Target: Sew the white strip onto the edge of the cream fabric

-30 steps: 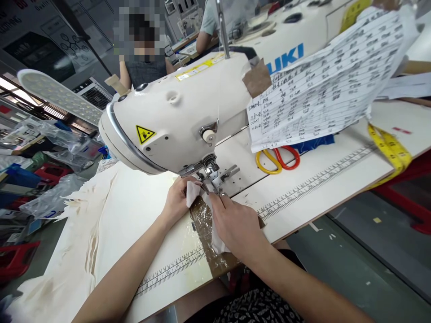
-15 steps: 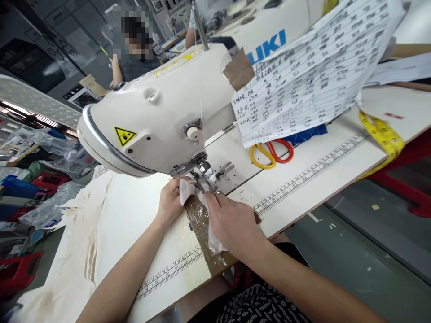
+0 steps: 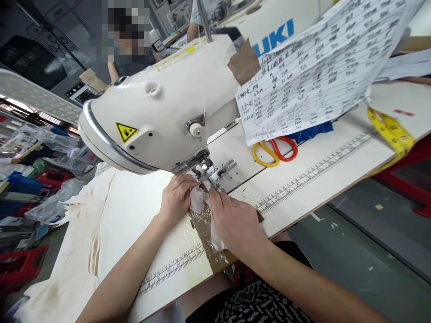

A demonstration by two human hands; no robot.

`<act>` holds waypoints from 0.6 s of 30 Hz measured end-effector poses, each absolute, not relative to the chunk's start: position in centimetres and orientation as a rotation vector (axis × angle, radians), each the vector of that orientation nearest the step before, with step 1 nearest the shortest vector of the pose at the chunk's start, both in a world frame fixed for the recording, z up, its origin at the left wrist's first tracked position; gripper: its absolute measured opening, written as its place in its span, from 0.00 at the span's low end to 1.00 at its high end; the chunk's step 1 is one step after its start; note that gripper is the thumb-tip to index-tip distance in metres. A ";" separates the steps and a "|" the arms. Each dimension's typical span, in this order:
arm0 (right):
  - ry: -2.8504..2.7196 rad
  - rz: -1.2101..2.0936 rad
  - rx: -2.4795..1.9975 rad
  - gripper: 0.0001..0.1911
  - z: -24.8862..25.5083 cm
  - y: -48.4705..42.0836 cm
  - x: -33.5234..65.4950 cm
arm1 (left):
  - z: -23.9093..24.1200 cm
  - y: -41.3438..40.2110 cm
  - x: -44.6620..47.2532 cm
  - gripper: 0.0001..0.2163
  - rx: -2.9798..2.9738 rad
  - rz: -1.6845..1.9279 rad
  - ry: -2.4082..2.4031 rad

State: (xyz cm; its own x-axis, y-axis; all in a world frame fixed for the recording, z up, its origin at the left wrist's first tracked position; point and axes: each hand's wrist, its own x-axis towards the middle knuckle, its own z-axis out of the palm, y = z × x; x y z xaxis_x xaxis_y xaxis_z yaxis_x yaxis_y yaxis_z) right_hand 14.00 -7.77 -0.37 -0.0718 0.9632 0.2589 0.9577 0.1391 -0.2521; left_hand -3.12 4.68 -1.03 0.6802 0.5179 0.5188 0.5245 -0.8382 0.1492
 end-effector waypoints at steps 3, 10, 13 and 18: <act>-1.954 0.150 -1.758 0.17 0.2 -10.2 14.8 | -0.2 4.3 -3.3 0.10 -3.006 -0.815 -0.890; -1.754 0.891 -1.370 0.13 -0.5 -17.3 17.6 | 1.1 2.3 -2.2 0.17 -3.014 -0.412 -1.029; -1.727 0.924 -1.437 0.13 -1.2 -18.3 18.4 | 0.6 1.2 -1.1 0.14 -2.924 -0.399 -1.080; -1.730 0.859 -1.452 0.12 -2.0 -18.6 19.3 | -0.3 -0.3 -0.4 0.15 -2.775 -0.343 -1.122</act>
State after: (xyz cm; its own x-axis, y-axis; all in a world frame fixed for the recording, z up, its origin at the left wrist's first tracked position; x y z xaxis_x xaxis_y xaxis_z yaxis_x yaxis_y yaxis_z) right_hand 19.26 -18.60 -2.00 -0.1168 0.9879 0.1017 0.5163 0.1479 -0.8435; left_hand -0.44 -0.27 -0.25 0.6978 0.6687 0.2567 0.6980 -0.7153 -0.0338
